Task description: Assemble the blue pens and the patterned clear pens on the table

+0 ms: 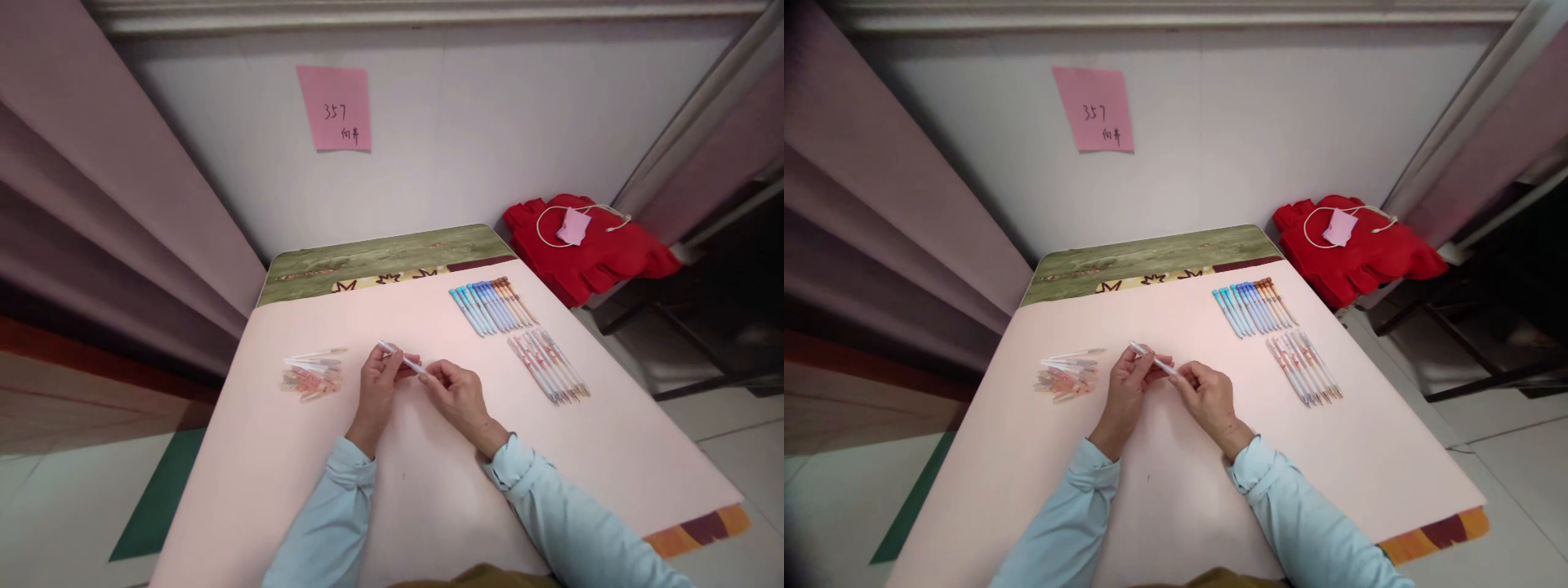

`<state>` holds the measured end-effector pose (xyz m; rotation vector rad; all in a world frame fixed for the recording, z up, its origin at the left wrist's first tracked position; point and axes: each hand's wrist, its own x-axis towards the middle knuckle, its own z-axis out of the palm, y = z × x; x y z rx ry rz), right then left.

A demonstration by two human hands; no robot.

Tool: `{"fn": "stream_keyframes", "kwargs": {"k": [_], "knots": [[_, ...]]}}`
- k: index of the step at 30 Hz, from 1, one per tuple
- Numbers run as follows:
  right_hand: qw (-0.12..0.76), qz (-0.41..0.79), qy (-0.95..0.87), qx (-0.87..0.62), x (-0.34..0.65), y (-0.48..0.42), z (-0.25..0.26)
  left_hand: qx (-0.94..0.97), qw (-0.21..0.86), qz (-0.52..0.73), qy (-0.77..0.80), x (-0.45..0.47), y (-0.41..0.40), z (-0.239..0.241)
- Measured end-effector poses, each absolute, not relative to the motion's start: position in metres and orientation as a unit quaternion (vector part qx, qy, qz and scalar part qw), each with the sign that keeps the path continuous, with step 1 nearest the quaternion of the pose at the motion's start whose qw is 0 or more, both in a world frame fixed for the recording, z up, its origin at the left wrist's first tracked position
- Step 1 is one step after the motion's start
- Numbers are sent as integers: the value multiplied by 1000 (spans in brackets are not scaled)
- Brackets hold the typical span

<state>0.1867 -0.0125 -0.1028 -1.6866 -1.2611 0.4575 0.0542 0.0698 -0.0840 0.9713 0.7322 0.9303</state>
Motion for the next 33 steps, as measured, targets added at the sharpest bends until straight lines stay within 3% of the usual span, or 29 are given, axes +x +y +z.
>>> {"fn": "stream_keyframes", "kwargs": {"k": [9,18,24,30,33], "knots": [[448,125,-539,-702,183,-14,-101,443,681,437,386,57,71,-88],[336,11,-609,-718,179,-27,-89,487,640,434,406,58,66,-89],[325,-26,-517,-791,222,-77,-82,506,615,431,424,52,61,-91],[181,-80,-408,-891,278,-113,-90,533,596,432,417,50,60,-97],[155,-92,-410,-894,283,-111,-92,546,586,435,413,51,60,-100]]}}
